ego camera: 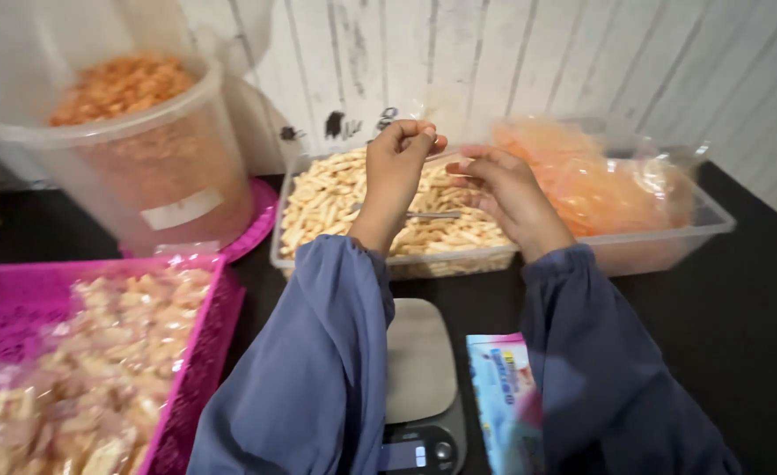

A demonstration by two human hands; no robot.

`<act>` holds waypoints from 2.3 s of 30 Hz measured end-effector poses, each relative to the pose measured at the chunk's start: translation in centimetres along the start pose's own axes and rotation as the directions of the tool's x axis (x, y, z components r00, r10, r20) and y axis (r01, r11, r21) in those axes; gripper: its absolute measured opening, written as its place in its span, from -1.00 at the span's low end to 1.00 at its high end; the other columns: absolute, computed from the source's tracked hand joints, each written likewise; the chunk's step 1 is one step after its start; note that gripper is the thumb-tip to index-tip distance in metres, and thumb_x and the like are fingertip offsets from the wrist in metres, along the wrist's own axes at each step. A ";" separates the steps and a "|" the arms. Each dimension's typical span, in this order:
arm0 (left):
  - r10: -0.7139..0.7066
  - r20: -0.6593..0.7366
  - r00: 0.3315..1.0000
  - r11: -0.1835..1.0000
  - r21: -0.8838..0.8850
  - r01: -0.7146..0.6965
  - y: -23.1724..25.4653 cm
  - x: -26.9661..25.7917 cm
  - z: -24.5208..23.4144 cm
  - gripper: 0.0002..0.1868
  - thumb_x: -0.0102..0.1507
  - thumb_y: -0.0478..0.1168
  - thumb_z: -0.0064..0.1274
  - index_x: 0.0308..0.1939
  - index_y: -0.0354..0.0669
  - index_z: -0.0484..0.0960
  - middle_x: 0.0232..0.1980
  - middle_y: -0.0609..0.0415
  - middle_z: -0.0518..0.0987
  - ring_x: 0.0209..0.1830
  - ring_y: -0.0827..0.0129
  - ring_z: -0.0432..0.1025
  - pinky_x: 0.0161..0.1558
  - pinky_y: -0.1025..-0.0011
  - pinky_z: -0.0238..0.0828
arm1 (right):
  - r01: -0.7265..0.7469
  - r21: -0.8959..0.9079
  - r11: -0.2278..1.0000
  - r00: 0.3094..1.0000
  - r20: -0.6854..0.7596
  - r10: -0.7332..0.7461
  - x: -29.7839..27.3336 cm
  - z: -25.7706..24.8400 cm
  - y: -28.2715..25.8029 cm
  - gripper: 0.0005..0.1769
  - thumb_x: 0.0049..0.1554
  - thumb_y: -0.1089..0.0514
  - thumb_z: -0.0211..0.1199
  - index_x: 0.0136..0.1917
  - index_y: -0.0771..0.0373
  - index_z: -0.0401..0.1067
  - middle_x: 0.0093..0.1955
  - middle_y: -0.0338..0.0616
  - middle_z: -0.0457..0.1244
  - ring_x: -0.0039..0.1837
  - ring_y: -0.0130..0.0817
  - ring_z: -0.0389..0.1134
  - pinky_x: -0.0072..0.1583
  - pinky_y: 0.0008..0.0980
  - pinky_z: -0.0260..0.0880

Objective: Manually packaging snack pieces into small plastic bags, weighing each bag on a digital scale for portion control, and organizing the finished bags in a basket.

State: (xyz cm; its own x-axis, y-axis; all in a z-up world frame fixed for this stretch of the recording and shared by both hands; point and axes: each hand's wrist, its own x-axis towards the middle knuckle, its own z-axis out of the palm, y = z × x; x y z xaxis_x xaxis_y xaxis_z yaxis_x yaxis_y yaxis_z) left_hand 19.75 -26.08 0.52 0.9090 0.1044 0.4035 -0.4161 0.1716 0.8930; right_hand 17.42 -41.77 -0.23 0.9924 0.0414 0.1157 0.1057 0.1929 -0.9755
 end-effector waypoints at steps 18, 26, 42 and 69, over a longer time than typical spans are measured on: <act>-0.233 -0.230 0.945 0.972 -0.072 0.222 -1.5 0.0 -10.9 -0.59 0.14 -0.08 0.15 0.03 -0.15 0.64 -0.22 0.10 0.64 -0.13 0.36 0.59 -0.10 0.37 0.41 | -0.087 -0.015 0.996 0.996 -0.010 0.087 5.8 7.5 8.5 -0.87 0.10 0.17 0.32 -0.06 0.16 0.47 -0.17 -0.16 0.39 -0.14 -0.44 0.48 -0.19 -0.49 0.50; -0.162 -0.381 0.910 0.980 0.046 0.194 -7.0 2.6 -14.1 -0.71 0.13 -0.15 0.18 -0.09 -0.12 0.71 -0.30 0.11 0.63 -0.26 0.40 0.57 -0.20 0.46 0.49 | -0.080 -0.089 0.993 0.996 -0.041 0.077 7.1 8.1 9.6 -0.91 0.07 0.20 0.28 -0.12 0.20 0.44 -0.26 -0.25 0.33 -0.20 -0.53 0.44 -0.23 -0.60 0.48; 0.200 0.106 0.974 0.742 0.632 -0.221 -8.9 1.1 -11.1 -0.74 0.19 -0.08 0.20 -0.04 0.12 0.66 -0.19 0.20 0.64 -0.11 0.34 0.60 -0.05 0.33 0.55 | 0.096 -0.274 0.957 0.979 -0.147 -0.140 10.8 7.2 11.9 -0.88 -0.08 0.26 0.28 -0.22 0.31 0.52 -0.39 -0.02 0.31 -0.29 -0.38 0.44 -0.25 -0.52 0.51; 0.109 0.002 0.994 0.701 0.709 -0.079 -6.9 -0.7 -11.0 -0.83 0.26 -0.08 0.07 -0.29 -0.01 0.70 -0.38 0.07 0.69 -0.27 0.18 0.62 -0.23 0.29 0.56 | 0.204 -0.292 0.934 0.979 0.041 -0.200 8.5 7.5 9.9 -0.90 -0.01 0.24 0.37 -0.19 0.28 0.52 -0.39 -0.12 0.30 -0.38 -0.55 0.29 -0.29 -0.62 0.35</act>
State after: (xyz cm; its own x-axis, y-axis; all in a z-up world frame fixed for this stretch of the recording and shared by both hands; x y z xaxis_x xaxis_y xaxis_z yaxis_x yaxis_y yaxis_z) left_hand 21.75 -16.61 -8.13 0.8581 0.1202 0.4991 -0.3461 -0.5826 0.7354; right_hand 26.48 -32.15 -7.54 0.9477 0.0423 0.3164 0.3191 -0.0977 -0.9427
